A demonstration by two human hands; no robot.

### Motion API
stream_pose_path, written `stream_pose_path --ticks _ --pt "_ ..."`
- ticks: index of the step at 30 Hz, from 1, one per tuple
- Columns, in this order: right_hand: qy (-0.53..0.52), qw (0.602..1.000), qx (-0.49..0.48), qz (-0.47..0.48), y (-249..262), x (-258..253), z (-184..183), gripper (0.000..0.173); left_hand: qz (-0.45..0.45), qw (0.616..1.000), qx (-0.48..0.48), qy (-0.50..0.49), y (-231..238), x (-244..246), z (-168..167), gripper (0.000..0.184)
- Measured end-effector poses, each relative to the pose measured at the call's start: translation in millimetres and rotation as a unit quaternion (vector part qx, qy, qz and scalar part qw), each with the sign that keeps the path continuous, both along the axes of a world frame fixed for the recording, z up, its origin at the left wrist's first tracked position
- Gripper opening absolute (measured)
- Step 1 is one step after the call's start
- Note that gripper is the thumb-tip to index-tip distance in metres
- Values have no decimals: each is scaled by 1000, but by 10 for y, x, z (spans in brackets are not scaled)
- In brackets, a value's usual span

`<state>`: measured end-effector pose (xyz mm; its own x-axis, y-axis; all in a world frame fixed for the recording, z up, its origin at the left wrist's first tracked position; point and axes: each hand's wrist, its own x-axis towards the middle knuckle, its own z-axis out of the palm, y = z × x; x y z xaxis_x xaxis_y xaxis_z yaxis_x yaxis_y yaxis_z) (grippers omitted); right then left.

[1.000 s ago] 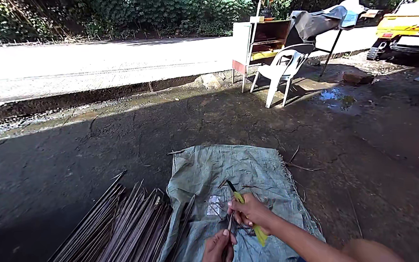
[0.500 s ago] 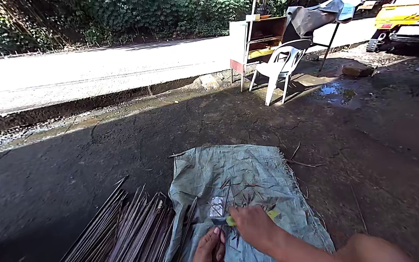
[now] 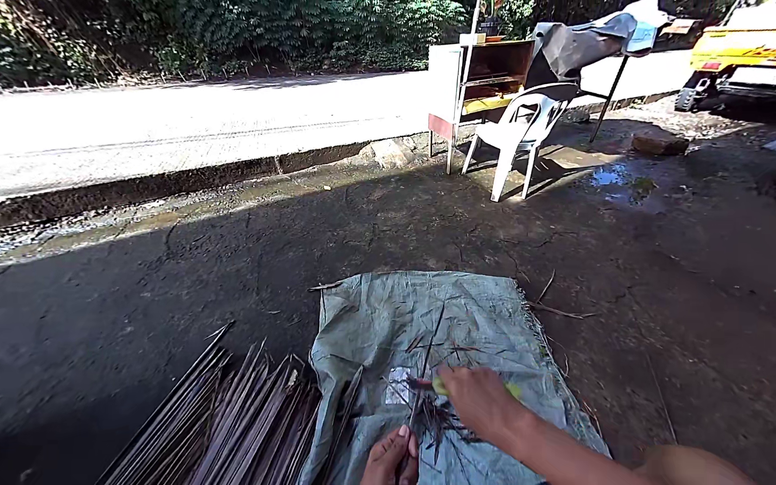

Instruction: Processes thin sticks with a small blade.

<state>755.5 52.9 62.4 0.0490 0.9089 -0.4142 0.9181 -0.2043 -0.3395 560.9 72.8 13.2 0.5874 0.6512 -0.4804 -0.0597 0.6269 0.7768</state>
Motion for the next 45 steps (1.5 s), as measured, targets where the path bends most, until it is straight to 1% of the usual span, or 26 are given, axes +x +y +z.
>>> stream_pose_path --ticks 1,2,3,4,6,8,10,13,14,16,19,24,26,28,31,33,36,39,42,45 --pt "11 1000 -11 27 -40 -110 -48 28 -1 1000 -8 -8 14 2 6 46" --pt "11 999 -18 34 -43 -161 -68 27 -6 1000 -18 -16 24 -3 13 46" --pt "4 1000 -21 16 -10 -146 -57 28 -9 999 -28 -18 24 -13 22 46" --pt "-9 999 -25 -23 58 -61 -27 30 -12 999 -34 -17 13 -25 23 46" --pt "-43 993 -25 -107 220 249 45 33 -16 999 -37 -9 -26 -29 18 46" --pt "-58 989 -19 -136 266 445 123 33 -9 999 -34 -4 -41 -37 16 46" --pt "-28 995 -10 -92 163 323 150 31 0 999 -29 -12 -11 -53 10 47" --pt "41 998 -34 43 -57 -129 7 28 0 999 -33 -32 14 -51 2 47" --pt "47 995 -41 72 -81 -218 -35 27 -2 999 -37 -38 12 -46 2 47" --pt "30 996 -37 81 -61 -237 -79 27 -3 998 -47 -39 1 -25 17 46" --pt "-15 999 -23 28 43 -93 -77 29 -5 998 -54 -35 23 36 23 46" --pt "-40 991 -20 -129 284 424 97 33 -12 998 -50 -25 -35 -1 36 46" --pt "-52 987 -3 -152 287 529 162 32 -10 999 -47 -24 -46 -30 28 46" --pt "-36 992 -1 -118 213 414 189 33 -6 998 -50 -31 -32 -53 16 46" --pt "10 1000 -19 7 8 -13 89 31 7 998 -56 -37 -14 -49 21 48" --pt "22 997 -19 67 -77 -212 13 27 6 997 -63 -55 -6 -46 32 49" --pt "17 997 23 64 -70 -180 -86 26 -9 983 -123 -133 3 -79 23 50" --pt "-6 997 62 50 -26 -101 -140 25 -15 970 -165 -179 26 -87 5 50" --pt "-21 994 103 37 -19 -107 -182 24 -14 961 -188 -203 32 -95 -19 50" --pt "-27 991 131 -1 27 -37 -151 24 -24 957 -194 -213 19 -99 -12 50"
